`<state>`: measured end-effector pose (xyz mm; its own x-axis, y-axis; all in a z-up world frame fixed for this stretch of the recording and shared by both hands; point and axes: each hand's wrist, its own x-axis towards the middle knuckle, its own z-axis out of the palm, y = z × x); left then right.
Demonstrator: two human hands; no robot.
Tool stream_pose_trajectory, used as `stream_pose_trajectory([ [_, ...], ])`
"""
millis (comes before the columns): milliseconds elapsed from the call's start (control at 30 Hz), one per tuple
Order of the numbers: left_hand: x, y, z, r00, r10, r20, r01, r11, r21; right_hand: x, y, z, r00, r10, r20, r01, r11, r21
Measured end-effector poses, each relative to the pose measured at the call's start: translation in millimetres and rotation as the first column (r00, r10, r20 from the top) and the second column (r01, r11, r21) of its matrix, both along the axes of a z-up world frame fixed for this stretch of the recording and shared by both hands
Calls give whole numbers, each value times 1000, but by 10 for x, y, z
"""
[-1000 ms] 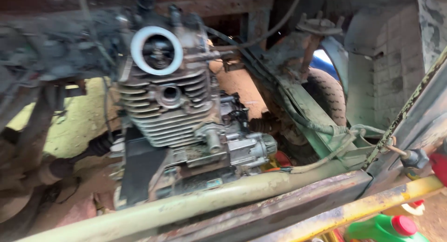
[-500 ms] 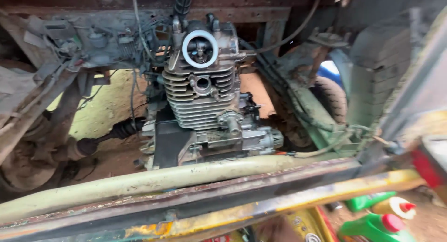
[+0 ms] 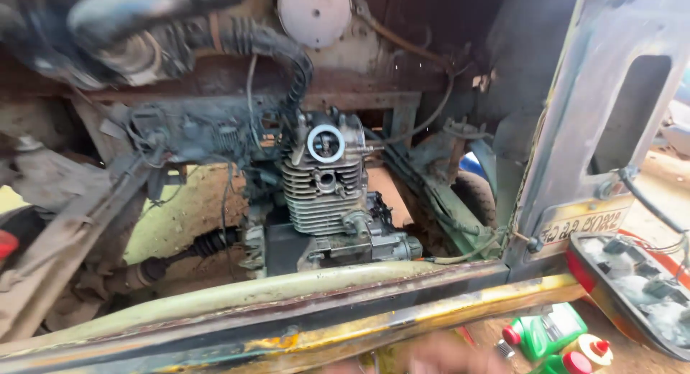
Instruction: The person works on a small engine mounted in an auto-rickshaw, holding small fasteners in one hand while threading them into the engine by hand. They then wipe a metal part with a cloth, assemble a component with a socket extension on the ground, and return to tighten fittings on the engine.
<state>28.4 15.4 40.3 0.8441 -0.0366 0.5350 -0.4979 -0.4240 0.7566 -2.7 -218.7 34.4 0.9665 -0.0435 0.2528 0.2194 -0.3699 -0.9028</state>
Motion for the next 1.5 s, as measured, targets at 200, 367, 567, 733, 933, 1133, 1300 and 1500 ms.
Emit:
stream_pose_trajectory([
  [200, 520, 133, 652, 988, 15, 151, -31, 995, 100, 1117, 283, 1066, 998, -55, -37, 52, 995, -80],
  [367, 1086, 99, 903, 992, 113, -59, -87, 938, 336, 1737, 280, 918, 978, 40, -204, -37, 999, 21],
  [567, 1260, 15, 874, 981, 89, -174, 2, 888, 461, 1898, 325, 834, 966, -12, -258, 13, 1000, 3],
  [733, 1285, -13, 920, 976, 110, -187, -6, 876, 483, 1873, 366, 922, 964, 14, -267, 2, 998, 57],
  [933, 1300, -31, 942, 971, 132, -200, -23, 881, 472, 1886, 415, 932, 972, -8, -237, 20, 999, 47],
  [1133, 1283, -52, 973, 979, 128, -156, -44, 891, 452, 2028, 342, 775, 958, 99, -269, -17, 956, 292],
  [1300, 1322, -84, 955, 976, 142, -167, -55, 897, 438, 2045, 388, 770, 962, 51, -270, 35, 952, 304],
  [1500, 1371, -131, 947, 993, 116, -15, -96, 884, 458, 2072, 406, 737, 957, -13, -288, 116, 933, 342],
])
